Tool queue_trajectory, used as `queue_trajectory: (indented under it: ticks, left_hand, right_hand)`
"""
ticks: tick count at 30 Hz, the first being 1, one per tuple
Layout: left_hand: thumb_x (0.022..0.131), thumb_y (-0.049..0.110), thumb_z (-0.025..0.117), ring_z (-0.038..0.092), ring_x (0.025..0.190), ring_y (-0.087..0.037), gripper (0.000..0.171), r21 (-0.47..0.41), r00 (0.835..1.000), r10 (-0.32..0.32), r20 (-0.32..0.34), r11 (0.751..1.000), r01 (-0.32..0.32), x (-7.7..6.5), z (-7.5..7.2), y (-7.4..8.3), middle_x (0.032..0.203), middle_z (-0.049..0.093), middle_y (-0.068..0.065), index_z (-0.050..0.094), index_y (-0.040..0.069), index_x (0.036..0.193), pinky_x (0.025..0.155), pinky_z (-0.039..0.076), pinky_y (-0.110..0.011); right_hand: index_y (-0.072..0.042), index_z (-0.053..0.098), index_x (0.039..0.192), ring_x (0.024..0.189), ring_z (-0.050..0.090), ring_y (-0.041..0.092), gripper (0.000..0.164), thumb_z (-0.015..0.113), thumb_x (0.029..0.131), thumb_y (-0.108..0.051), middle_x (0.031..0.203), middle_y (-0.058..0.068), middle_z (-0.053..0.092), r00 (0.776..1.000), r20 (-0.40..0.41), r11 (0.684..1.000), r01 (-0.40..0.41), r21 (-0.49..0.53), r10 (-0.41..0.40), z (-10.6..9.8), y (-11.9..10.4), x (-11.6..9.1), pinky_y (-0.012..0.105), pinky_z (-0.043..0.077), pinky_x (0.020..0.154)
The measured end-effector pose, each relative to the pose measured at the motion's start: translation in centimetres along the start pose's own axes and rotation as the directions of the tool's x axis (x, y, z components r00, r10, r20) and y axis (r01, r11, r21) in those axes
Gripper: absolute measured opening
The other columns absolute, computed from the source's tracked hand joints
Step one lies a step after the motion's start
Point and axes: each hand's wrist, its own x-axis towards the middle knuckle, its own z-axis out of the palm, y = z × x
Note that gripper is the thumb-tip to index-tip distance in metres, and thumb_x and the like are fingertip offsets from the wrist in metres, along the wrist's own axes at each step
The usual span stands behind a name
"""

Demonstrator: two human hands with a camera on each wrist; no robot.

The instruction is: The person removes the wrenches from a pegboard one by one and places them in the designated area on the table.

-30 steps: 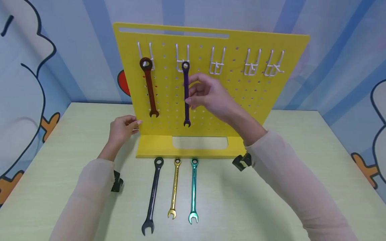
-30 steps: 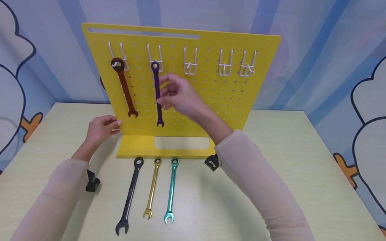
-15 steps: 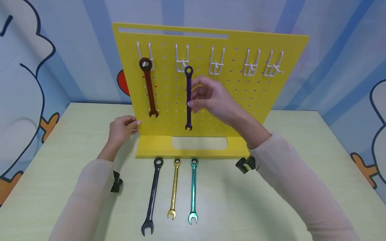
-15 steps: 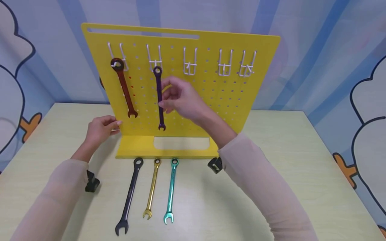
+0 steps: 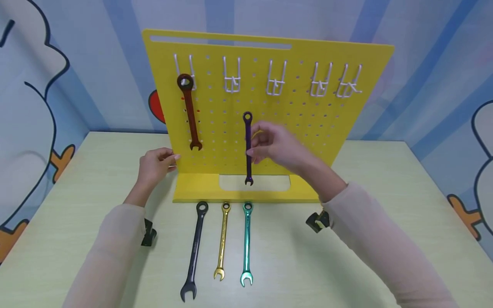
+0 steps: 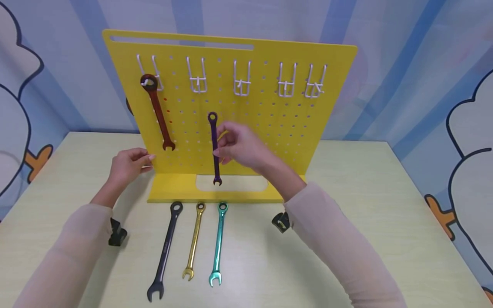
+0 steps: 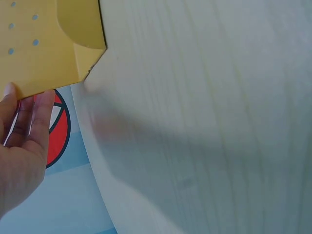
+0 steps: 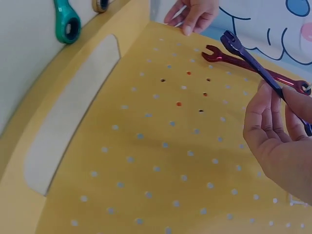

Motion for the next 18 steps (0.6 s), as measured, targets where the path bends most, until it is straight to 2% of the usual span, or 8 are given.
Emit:
queue_trajectory:
  ticks: [2, 7, 10, 14, 18]
  left_hand:
    - [0.09, 0.018, 0.058, 0.062, 0.085, -0.025, 0.026, -0.003, 1.0, -0.003, -0.011, 1.0, 0.003, 0.1, 0.1, -0.2, 0.1, 0.061, -0.019, 0.061, -0.004, 0.102, 0.067, 0.055, -0.022]
    - [0.088, 0.023, 0.06, 0.062, 0.079, -0.018, 0.025, 0.01, 0.999, 0.009, -0.036, 1.0, -0.008, 0.9, 0.4, -1.2, 0.094, 0.063, -0.014, 0.063, 0.0, 0.097, 0.049, 0.05, -0.012]
    - [0.087, 0.024, 0.061, 0.062, 0.08, -0.02, 0.027, -0.009, 1.0, 0.014, -0.018, 1.0, -0.014, 1.5, 0.4, -2.0, 0.094, 0.063, -0.014, 0.063, 0.0, 0.099, 0.053, 0.054, -0.018]
    - [0.086, 0.028, 0.061, 0.062, 0.08, -0.019, 0.028, 0.011, 0.999, 0.02, -0.026, 1.0, -0.02, 3.4, 1.0, -4.4, 0.094, 0.063, -0.011, 0.064, 0.003, 0.1, 0.064, 0.056, -0.023]
    - [0.086, 0.033, 0.06, 0.062, 0.08, -0.018, 0.03, 0.056, 0.997, 0.039, -0.06, 0.998, -0.035, 4.6, 1.7, -6.3, 0.093, 0.063, -0.008, 0.064, 0.007, 0.099, 0.062, 0.055, -0.021]
  right_hand:
    - [0.004, 0.049, 0.103, 0.076, 0.059, 0.033, 0.021, 0.056, 0.084, 0.011, 0.086, 0.018, 0.057, 0.999, 0.001, 0.999, -0.032, -0.002, 0.032, 0.0, 0.8, -0.2, 0.039, 0.055, 0.073]
    - [0.005, 0.048, 0.101, 0.076, 0.059, 0.036, 0.019, 0.055, 0.084, 0.012, 0.082, 0.016, 0.057, 0.994, 0.018, 0.994, -0.105, 0.013, 0.105, 0.3, 2.9, -0.7, 0.044, 0.054, 0.076]
    - [0.006, 0.048, 0.101, 0.075, 0.06, 0.035, 0.018, 0.054, 0.085, 0.012, 0.081, 0.016, 0.057, 0.988, 0.03, 0.988, -0.15, 0.017, 0.15, 0.5, 4.2, -1.1, 0.046, 0.054, 0.076]
    - [0.007, 0.047, 0.102, 0.072, 0.062, 0.031, 0.018, 0.054, 0.086, 0.01, 0.082, 0.018, 0.058, 0.977, 0.025, 0.977, -0.212, 0.025, 0.211, 0.8, 5.8, -1.6, 0.044, 0.055, 0.072]
    - [0.008, 0.046, 0.099, 0.067, 0.062, 0.027, 0.015, 0.053, 0.086, 0.011, 0.08, 0.017, 0.056, 0.962, 0.036, 0.961, -0.273, 0.053, 0.271, 1.1, 7.4, -2.0, 0.042, 0.056, 0.068]
